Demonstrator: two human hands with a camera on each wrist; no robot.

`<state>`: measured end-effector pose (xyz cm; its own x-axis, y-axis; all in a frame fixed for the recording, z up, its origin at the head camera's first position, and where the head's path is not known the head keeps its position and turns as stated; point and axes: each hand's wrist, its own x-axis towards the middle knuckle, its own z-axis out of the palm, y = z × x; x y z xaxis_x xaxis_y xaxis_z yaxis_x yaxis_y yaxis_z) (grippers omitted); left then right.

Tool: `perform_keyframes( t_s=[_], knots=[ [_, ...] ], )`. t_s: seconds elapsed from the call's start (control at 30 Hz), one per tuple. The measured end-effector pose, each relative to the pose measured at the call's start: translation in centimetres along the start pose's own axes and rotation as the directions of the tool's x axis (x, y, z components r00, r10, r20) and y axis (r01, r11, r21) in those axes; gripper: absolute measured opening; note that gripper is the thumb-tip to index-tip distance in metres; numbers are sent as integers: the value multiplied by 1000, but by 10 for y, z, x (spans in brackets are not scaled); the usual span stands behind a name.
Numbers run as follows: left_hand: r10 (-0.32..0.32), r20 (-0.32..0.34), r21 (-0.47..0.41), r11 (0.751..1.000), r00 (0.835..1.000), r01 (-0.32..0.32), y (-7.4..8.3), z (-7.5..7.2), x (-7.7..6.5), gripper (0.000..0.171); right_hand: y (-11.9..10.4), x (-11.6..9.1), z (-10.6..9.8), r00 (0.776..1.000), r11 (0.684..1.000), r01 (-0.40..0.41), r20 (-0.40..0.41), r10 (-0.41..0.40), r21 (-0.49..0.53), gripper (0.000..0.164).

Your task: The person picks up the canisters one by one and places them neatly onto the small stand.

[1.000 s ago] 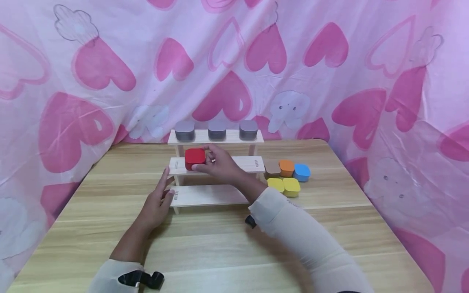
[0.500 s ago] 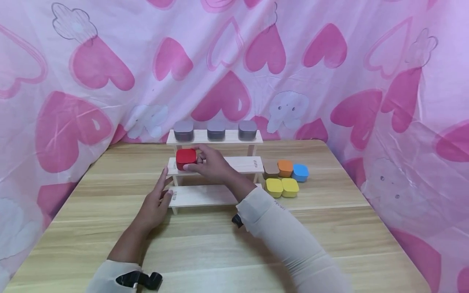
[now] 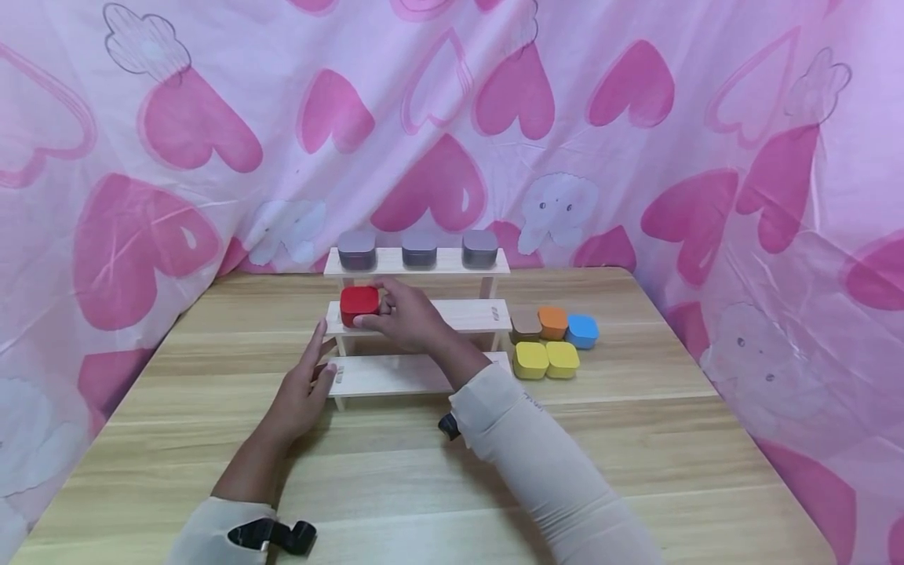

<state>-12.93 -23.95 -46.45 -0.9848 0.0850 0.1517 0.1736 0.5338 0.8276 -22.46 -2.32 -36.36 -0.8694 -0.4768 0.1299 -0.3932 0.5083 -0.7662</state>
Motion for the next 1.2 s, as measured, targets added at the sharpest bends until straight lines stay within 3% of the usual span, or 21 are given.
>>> perform_keyframes(
  t_s=[0.47,0.9,1.2],
  knots=[
    [-8,5,6,1000,1000,8,0,0,1,89,0,1,4,1000,996,-10,-9,9,-87,68],
    [-46,24,13,999,999,46,-1,0,1,90,0,0,4,1000,996,-10,1,10,-85,70],
    [-40,21,13,999,999,39,-1,1,1,90,-2,-1,4,1000,996,-26,-6,25,-83,69]
  ],
)
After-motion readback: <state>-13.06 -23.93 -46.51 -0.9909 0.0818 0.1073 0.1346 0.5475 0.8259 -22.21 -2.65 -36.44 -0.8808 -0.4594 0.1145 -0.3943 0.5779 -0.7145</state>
